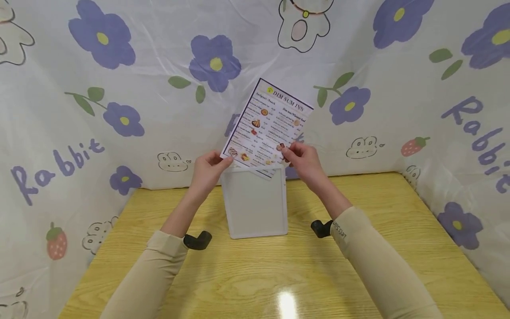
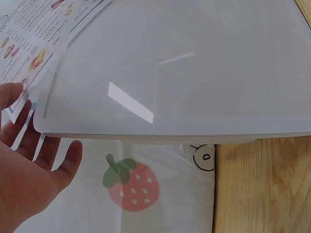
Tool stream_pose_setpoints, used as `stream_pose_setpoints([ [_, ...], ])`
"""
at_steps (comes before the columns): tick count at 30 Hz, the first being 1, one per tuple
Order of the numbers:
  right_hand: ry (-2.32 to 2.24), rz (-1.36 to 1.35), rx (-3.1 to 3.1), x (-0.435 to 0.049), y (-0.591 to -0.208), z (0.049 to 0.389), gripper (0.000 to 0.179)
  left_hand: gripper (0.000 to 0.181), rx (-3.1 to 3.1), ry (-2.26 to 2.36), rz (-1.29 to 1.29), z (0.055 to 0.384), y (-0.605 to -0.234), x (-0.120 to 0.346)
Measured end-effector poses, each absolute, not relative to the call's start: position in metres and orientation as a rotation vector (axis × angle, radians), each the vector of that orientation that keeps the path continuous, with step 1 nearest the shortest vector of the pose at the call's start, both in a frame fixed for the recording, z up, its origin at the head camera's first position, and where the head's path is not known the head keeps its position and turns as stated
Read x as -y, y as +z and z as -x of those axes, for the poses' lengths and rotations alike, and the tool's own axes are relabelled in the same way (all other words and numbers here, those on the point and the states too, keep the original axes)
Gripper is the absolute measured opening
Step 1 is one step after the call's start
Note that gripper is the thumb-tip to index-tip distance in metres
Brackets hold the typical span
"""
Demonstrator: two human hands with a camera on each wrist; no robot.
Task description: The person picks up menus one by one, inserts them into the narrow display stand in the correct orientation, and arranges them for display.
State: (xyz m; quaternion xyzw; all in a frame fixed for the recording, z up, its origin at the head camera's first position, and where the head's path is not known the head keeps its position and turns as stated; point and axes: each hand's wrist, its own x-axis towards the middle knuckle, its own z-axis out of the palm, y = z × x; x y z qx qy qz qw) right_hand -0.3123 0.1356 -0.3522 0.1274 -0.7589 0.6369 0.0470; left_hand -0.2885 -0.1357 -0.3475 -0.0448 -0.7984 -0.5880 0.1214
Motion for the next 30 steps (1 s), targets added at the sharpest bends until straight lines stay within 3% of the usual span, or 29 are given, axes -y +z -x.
stream_pose_setpoints([
  [30, 1.633, -0.511, 2.436, -0.1355, -0.3490, 0.3083, 0.026, 0.016, 2.348, -1.728, 0.176, 0.2851, -0.3500, 0.1403],
])
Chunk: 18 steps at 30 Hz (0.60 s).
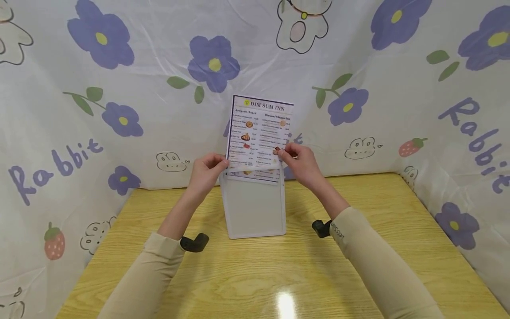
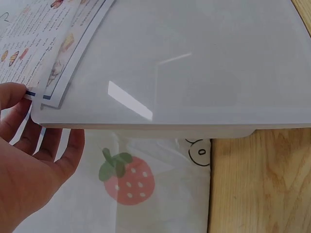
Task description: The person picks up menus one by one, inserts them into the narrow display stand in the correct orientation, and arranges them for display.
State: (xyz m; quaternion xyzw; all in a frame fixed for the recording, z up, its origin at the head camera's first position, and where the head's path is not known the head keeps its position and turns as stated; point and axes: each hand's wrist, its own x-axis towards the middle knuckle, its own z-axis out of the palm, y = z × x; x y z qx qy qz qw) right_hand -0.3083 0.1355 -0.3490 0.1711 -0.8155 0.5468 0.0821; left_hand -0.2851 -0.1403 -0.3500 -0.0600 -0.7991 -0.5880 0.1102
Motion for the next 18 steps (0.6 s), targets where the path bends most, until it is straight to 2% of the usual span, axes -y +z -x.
stream_pose_setpoints([
  [18, 1.527, -0.602, 2.525, -0.127, -0.355, 0.304, 0.017, 0.016, 2.342, -1.796, 0.251, 0.283, -0.362, 0.148],
])
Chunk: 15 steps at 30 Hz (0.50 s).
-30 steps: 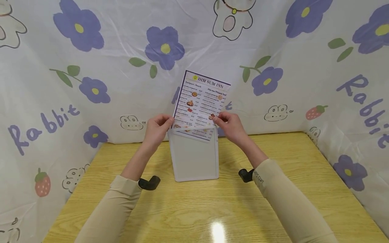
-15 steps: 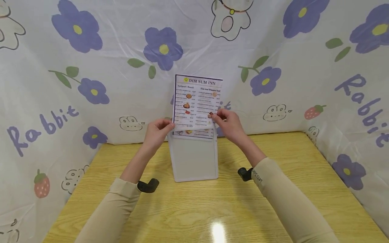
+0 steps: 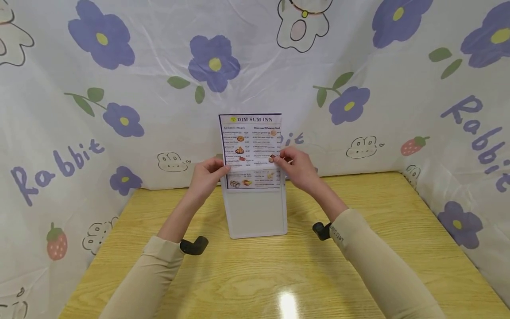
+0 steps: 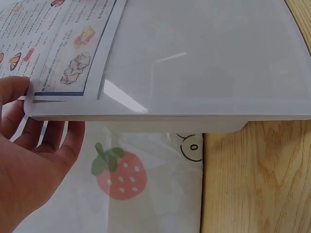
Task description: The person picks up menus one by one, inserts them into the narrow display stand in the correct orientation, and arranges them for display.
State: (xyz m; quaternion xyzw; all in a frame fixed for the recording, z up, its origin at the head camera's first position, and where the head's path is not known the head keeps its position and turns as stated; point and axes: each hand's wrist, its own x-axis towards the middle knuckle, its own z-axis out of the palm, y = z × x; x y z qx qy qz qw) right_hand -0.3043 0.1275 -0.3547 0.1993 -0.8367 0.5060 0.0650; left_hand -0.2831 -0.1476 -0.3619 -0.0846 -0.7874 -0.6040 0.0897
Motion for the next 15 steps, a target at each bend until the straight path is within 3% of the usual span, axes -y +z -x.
stream_pose_setpoints([
  [15, 1.488, -0.645, 2.535, -0.1297, -0.3608, 0.3009, 0.016, 0.019, 2.295, -1.879, 0.267, 0.2845, -0.3613, 0.1418],
])
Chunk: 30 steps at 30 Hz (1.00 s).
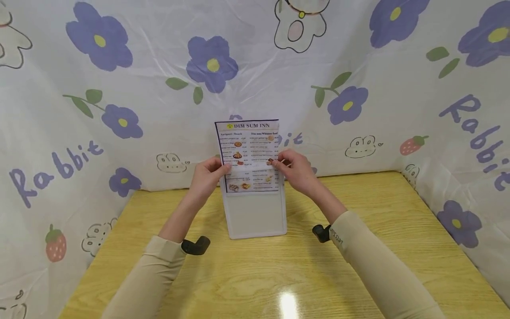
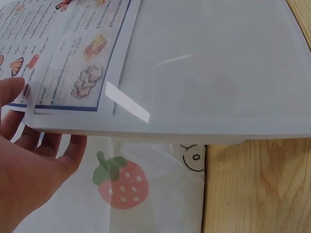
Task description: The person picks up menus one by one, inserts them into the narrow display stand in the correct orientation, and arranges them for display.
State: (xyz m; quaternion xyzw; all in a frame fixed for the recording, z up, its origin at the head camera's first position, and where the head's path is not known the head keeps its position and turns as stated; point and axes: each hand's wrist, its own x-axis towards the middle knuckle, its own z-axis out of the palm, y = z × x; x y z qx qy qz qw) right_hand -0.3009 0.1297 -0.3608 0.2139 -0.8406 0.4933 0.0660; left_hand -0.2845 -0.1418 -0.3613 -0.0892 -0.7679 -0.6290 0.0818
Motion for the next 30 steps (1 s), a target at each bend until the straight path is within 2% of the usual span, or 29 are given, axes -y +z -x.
stream_pose_setpoints([
  [13, 1.492, -0.635, 2.528, -0.132, -0.364, 0.300, 0.017, 0.021, 2.181, -1.863, 0.188, 0.282, -0.353, 0.132],
  [21, 1.521, -0.616, 2.536, -0.130, -0.364, 0.300, 0.017, 0.018, 2.220, -1.847, 0.142, 0.283, -0.361, 0.136],
  [30, 1.499, -0.571, 2.545, -0.131, -0.362, 0.300, 0.018, 0.017, 2.184, -1.804, 0.206, 0.282, -0.370, 0.138],
])
